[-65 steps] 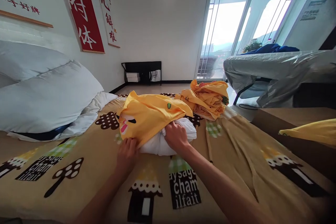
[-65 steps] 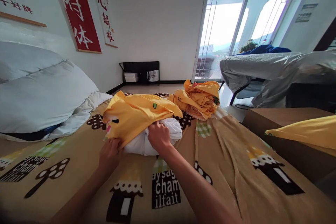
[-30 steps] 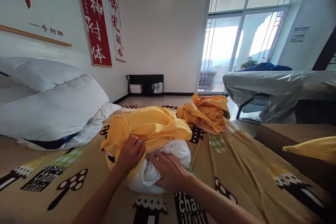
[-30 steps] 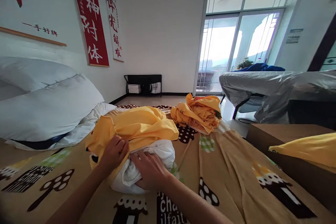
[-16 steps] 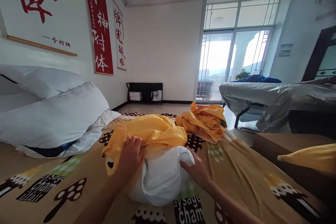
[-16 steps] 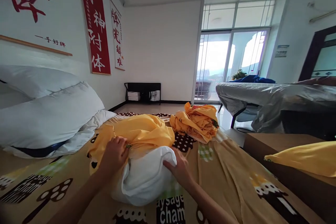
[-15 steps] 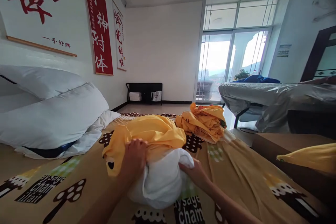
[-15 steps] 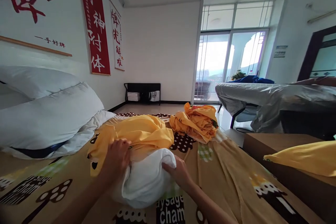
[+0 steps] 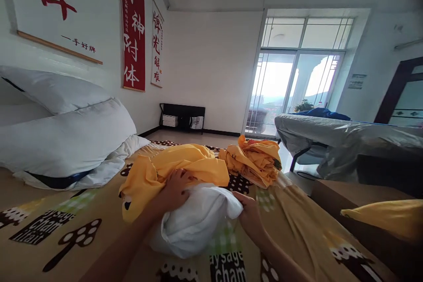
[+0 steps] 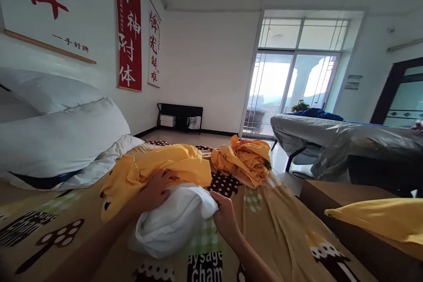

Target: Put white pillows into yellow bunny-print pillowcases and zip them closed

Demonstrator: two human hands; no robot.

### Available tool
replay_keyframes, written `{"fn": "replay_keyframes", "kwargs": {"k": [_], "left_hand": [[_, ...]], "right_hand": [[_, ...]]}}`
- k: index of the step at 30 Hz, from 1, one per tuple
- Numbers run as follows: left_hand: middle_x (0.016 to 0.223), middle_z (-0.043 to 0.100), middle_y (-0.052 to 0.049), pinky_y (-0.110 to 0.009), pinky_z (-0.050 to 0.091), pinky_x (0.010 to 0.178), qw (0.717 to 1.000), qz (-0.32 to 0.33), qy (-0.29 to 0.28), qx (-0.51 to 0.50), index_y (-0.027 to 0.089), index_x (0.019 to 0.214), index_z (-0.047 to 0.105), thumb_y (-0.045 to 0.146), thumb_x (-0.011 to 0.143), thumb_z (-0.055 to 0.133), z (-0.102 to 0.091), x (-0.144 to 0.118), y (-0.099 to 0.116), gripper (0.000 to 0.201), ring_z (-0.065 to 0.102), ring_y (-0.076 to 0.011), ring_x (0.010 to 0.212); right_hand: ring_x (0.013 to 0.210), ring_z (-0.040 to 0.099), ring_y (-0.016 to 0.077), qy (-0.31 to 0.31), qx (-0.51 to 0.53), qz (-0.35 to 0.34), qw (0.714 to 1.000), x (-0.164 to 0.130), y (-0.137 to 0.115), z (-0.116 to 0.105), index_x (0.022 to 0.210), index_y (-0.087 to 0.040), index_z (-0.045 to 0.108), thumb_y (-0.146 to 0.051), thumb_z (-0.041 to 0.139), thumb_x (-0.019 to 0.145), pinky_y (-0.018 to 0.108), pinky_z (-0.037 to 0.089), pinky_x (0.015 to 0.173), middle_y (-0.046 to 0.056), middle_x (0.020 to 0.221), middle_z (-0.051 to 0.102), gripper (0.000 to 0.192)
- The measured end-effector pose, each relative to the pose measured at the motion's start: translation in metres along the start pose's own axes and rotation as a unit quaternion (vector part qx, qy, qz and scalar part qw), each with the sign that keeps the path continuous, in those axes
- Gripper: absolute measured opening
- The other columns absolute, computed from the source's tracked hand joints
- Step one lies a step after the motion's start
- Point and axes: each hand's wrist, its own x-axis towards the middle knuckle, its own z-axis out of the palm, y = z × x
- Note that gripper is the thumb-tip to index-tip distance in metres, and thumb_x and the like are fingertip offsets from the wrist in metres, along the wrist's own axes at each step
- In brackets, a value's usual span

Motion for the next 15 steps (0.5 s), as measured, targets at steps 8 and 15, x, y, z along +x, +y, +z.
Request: {"fn": "replay_keyframes", "kwargs": {"k": [8, 15], "left_hand": [[0.106, 0.059, -0.009, -0.037, 0.045, 0.087, 0.989, 0.039, 0.064, 0.130, 0.017, 0.102, 0.059, 0.008, 0.086, 0.042, -0.022, 0.000, 0.021, 0.025, 0.054, -0.0240, 0.101], [0.095, 0.066, -0.004, -0.030, 0.047, 0.074, 0.990, 0.006, 0.124, 0.062, 0.020, 0.104, 0.060, 0.016, 0.090, 0.045, -0.022, 0.006, 0.022, 0.021, 0.061, -0.0193, 0.087]], "right_hand": [[0.072, 0.059, 0.0167, -0.144, 0.005, -0.055, 0.988, -0.019, 0.004, 0.056, 0.080, -0.016, 0.062, -0.030, 0.056, 0.081, 0.025, 0.047, 0.065, 0.004, 0.078, 0.066, 0.015], [0.105, 0.057, 0.0238, -0.121, -0.191, -0.214, 0.950, 0.002, -0.009, 0.096, 0.099, -0.019, 0.064, -0.024, 0.048, 0.085, 0.038, 0.042, 0.095, 0.010, 0.108, 0.067, 0.022]]}}
